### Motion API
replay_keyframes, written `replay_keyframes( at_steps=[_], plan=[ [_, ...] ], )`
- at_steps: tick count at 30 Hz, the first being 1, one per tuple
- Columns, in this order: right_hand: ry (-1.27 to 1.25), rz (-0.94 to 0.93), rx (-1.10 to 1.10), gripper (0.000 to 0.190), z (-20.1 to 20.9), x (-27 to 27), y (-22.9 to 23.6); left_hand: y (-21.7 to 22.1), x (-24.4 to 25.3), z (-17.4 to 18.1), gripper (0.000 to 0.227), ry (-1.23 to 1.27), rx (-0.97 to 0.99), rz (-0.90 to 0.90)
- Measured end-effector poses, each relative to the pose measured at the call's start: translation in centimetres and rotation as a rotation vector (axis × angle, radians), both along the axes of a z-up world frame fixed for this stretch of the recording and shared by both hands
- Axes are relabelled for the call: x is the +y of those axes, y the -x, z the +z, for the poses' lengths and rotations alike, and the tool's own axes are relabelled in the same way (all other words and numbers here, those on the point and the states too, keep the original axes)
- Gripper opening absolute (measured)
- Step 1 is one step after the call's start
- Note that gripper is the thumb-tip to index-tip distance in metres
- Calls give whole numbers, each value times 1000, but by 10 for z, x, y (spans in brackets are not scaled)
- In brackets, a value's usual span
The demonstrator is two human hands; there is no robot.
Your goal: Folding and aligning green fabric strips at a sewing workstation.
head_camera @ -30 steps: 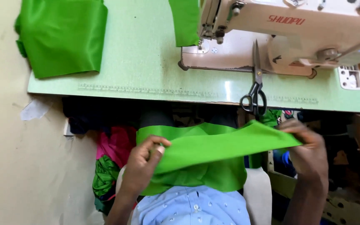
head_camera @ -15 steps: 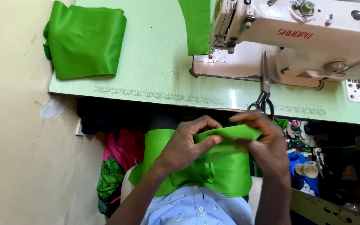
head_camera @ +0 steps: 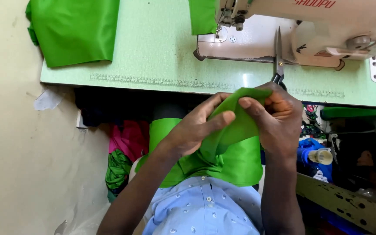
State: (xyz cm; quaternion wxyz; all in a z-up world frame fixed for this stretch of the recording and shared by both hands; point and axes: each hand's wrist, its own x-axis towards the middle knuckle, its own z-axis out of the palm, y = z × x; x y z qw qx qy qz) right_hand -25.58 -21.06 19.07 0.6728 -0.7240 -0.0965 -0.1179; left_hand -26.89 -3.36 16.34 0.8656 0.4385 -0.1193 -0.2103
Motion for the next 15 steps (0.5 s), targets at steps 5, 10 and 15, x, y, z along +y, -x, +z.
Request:
replay_keyframes(
  at_steps=[5, 10, 15],
  plan=[
    [37, -18, 11, 22, 12, -22, 11, -9, 25, 33, 23, -164, -195, 82],
    [108, 38, -61, 24, 22, -53, 24, -6, 44, 60, 27, -826, -832, 149],
    [-70, 114, -288, 13, 28, -54, 32, 8, 69, 87, 17, -906, -915, 322]
  ],
)
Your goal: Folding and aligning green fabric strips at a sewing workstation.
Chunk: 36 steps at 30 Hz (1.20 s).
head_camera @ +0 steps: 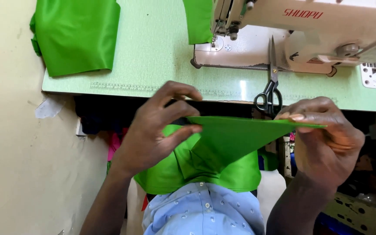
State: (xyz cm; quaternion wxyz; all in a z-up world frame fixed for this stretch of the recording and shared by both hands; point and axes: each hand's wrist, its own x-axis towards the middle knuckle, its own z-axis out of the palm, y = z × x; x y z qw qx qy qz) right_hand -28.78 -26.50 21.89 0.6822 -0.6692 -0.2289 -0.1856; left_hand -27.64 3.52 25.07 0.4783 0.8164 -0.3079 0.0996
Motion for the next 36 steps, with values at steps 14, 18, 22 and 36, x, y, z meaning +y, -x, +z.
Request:
replay_keyframes(
  at_steps=[14, 18, 22, 36],
  plan=[
    [103, 522, -310, 34, 30, -13, -26, 44, 14, 17, 17, 512, -29, 187],
    [203, -452, 235, 17, -44, 29, -39, -9, -3, -60, 9, 353, 32, 544],
    [222, -474, 211, 17, -90, 61, -27, -7, -33, -118, 10, 366, 116, 616],
    [366, -450, -56, 12, -82, 110, -22, -12, -69, -119, 8, 434, 105, 454]
  ],
)
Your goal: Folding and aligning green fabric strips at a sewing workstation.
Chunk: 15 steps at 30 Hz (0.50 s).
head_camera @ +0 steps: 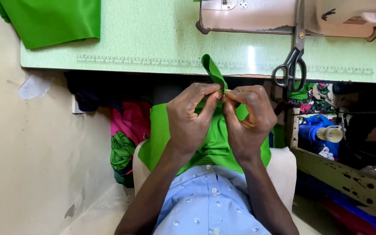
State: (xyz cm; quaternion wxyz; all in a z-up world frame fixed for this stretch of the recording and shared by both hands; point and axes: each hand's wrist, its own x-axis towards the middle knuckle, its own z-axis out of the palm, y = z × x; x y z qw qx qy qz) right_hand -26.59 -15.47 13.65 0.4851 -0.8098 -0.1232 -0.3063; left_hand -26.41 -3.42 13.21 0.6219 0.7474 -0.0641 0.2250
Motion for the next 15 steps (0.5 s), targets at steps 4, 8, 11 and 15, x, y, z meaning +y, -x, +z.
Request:
replay_keyframes(
  at_steps=[4, 8, 11, 15],
  plan=[
    [16, -9, -6, 12, 4, -1, 3, 3, -4, 7, 7, 43, 7, 2],
    [19, 11, 40, 10, 15, 0, 9, 3, -4, 8, 15, 141, 20, -36],
    [-151, 143, 193, 9, 22, -8, 11, 3, 2, 10, 14, 221, 48, -77],
    [-317, 298, 276, 38, 14, -33, -6, 14, 2, 51, 22, 425, 113, -242]
  ],
)
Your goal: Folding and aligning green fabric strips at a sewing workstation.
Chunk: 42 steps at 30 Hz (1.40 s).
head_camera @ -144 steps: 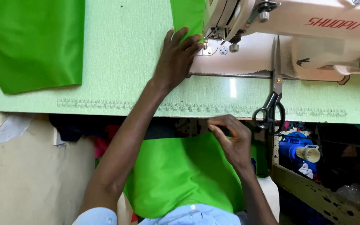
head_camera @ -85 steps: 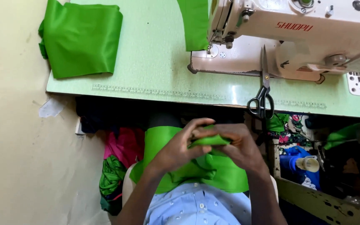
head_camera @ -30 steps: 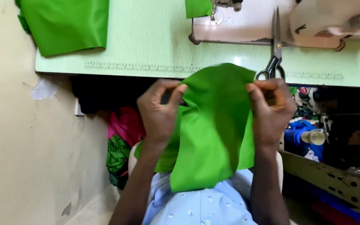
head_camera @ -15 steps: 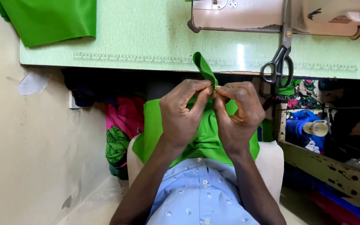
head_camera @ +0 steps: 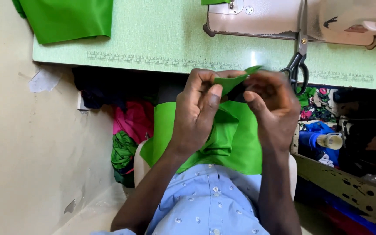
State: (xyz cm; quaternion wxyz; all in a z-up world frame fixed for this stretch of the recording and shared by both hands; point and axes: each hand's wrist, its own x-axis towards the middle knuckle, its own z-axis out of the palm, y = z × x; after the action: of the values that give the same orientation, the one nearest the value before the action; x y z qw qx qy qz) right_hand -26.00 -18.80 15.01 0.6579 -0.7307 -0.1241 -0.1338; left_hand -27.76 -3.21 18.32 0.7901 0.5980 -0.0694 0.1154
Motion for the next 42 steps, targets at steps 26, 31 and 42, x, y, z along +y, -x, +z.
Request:
replay_keyframes(
  at_steps=[26, 31, 42],
  plan=[
    [-20, 122, 800, 24, -162, 5, -11, -239, 27, -182, 32, -1181, -197, 509],
    [-74, 121, 854, 24, -159, 2, -11, -208, -2, -188, 33, -1333, -318, 210],
    [98, -58, 706, 35, -132, 8, -10, -236, -6, -196, 62, -1452, -349, 227]
  ],
)
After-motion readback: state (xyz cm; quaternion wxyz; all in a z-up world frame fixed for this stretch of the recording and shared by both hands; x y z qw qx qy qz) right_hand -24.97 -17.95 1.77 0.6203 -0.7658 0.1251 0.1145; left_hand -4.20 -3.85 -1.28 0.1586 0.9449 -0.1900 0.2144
